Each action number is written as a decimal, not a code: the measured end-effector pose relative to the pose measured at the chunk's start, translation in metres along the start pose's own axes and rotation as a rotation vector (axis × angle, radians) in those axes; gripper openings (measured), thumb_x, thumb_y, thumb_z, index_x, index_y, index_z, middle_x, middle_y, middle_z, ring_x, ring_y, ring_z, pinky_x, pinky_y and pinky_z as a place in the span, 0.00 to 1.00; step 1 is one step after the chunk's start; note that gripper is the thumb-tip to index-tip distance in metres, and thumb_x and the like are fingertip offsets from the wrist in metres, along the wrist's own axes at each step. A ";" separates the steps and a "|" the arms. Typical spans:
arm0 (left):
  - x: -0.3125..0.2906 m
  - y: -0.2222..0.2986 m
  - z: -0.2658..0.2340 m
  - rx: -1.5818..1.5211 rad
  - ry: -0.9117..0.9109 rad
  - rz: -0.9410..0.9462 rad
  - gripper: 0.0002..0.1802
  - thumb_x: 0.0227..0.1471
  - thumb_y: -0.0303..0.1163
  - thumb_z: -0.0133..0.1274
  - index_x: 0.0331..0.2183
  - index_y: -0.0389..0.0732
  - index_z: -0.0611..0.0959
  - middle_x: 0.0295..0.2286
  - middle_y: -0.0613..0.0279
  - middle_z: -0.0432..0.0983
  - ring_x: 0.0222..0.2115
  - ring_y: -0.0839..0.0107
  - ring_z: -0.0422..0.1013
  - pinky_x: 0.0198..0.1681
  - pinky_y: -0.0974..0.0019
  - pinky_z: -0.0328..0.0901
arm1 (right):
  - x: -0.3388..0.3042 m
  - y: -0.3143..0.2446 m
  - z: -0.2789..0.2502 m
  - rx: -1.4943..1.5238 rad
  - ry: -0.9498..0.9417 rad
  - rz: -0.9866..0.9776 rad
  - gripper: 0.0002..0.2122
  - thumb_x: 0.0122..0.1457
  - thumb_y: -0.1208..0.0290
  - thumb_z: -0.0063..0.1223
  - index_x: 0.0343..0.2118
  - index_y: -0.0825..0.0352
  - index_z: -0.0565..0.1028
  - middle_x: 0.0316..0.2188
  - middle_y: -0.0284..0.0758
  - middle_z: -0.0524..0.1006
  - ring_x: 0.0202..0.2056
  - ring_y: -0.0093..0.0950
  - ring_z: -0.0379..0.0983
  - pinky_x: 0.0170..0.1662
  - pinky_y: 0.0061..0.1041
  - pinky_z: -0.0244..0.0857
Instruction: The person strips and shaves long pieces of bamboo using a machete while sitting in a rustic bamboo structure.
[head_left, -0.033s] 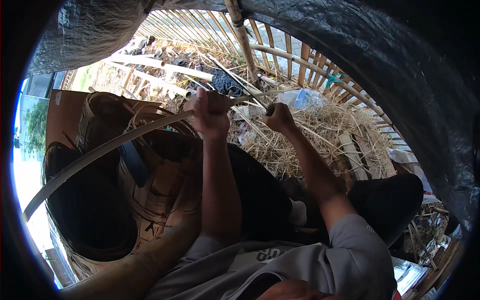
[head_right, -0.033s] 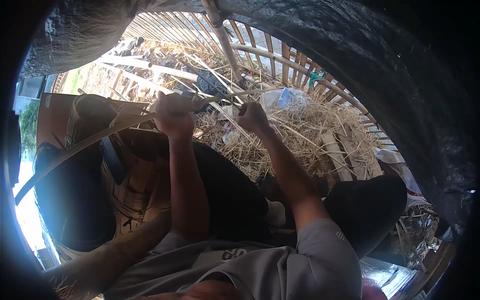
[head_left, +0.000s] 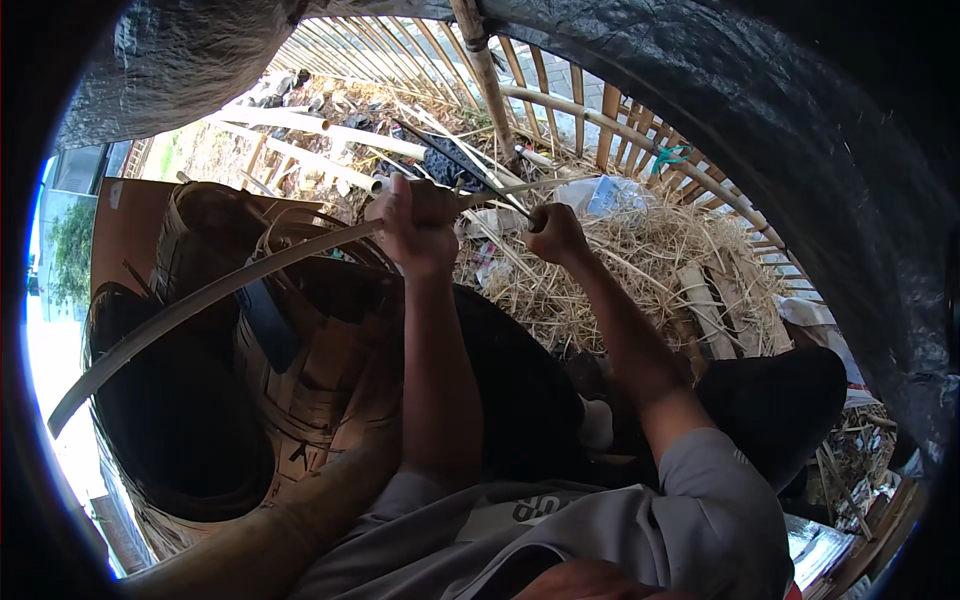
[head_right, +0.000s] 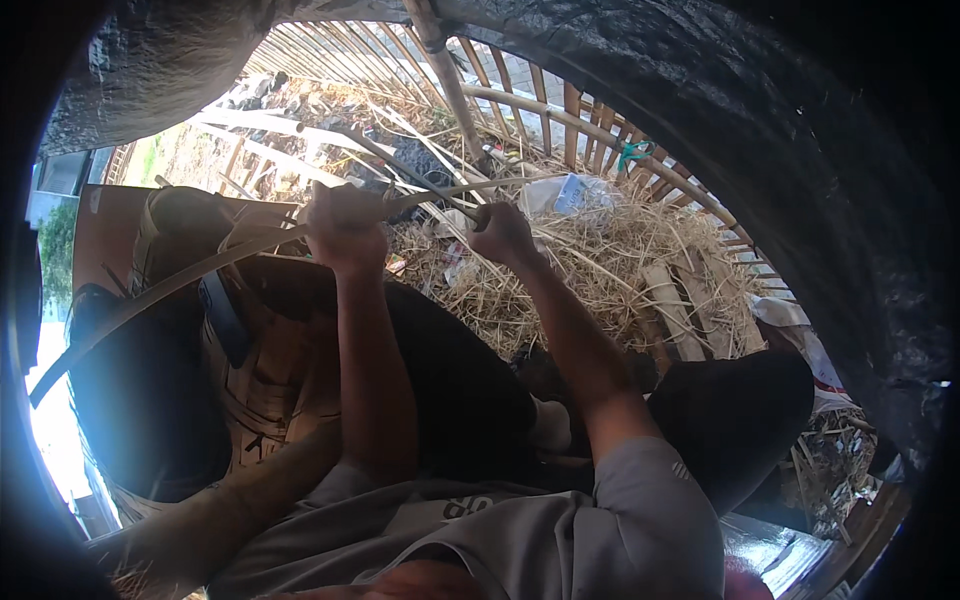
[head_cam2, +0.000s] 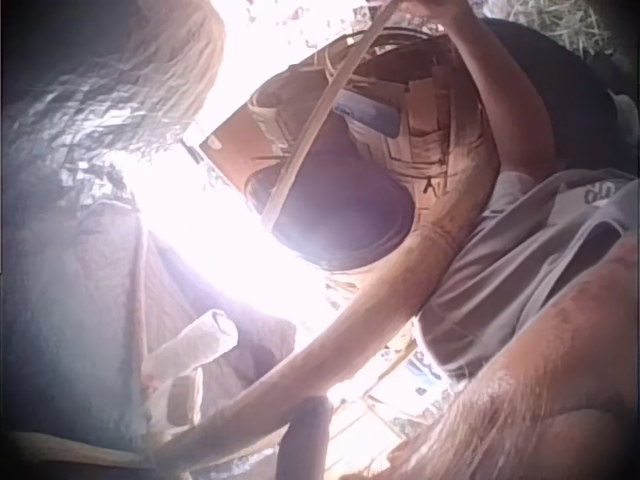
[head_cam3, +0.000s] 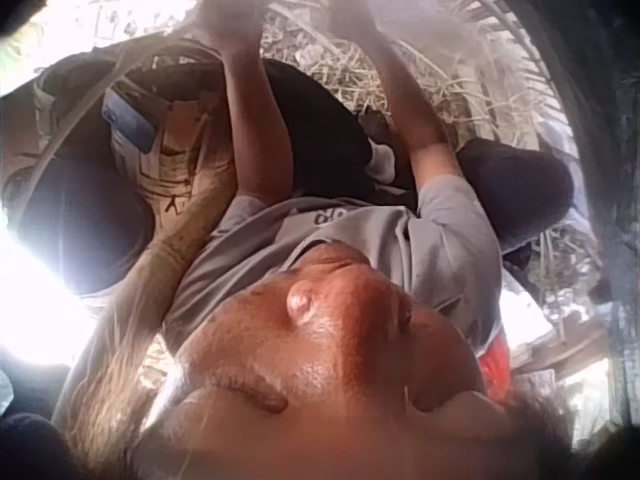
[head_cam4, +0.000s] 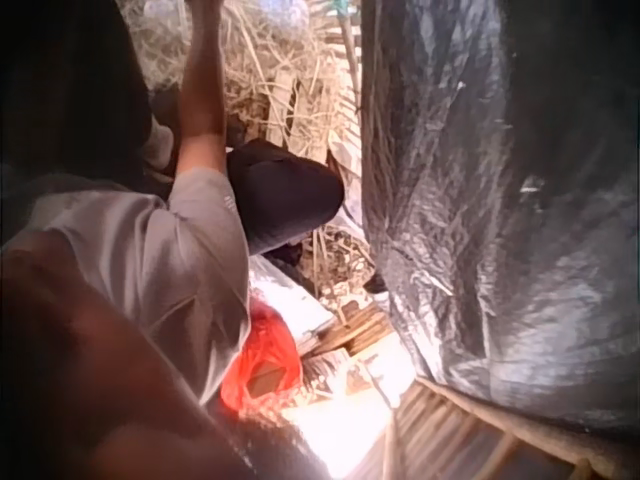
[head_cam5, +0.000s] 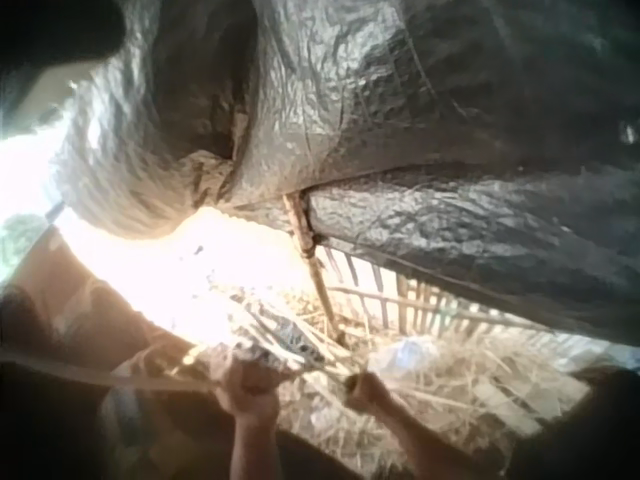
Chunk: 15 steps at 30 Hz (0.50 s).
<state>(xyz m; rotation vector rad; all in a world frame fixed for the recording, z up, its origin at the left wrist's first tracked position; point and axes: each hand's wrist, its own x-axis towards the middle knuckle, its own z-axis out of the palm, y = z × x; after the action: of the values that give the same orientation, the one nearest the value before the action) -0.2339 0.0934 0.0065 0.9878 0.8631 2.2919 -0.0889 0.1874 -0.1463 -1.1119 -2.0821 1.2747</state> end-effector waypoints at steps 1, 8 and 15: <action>0.001 0.002 0.004 0.067 0.045 -0.001 0.21 0.63 0.36 0.39 0.18 0.44 0.60 0.12 0.70 0.51 0.11 0.77 0.47 0.16 0.67 0.48 | 0.003 0.008 0.002 0.036 0.004 -0.095 0.09 0.40 0.71 0.56 0.15 0.69 0.70 0.12 0.41 0.70 0.16 0.29 0.67 0.25 0.30 0.61; 0.008 -0.009 0.042 -0.019 0.015 -0.034 0.25 0.62 0.35 0.41 0.14 0.47 0.55 0.10 0.74 0.45 0.10 0.80 0.41 0.13 0.68 0.40 | 0.008 0.140 -0.006 -0.153 0.070 0.643 0.12 0.42 0.65 0.58 0.21 0.72 0.78 0.23 0.49 0.79 0.30 0.40 0.79 0.39 0.35 0.71; 0.001 -0.002 -0.004 0.220 0.030 0.047 0.18 0.63 0.37 0.37 0.22 0.40 0.66 0.13 0.66 0.57 0.13 0.76 0.55 0.17 0.67 0.53 | -0.010 0.021 0.013 0.052 0.058 0.043 0.09 0.41 0.69 0.57 0.17 0.70 0.74 0.17 0.41 0.76 0.20 0.31 0.72 0.28 0.29 0.66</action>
<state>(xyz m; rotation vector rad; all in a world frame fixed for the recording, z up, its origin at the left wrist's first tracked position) -0.2376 0.0943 0.0032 1.0791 1.1353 2.2911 -0.0839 0.1775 -0.1710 -1.1626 -1.9813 1.2934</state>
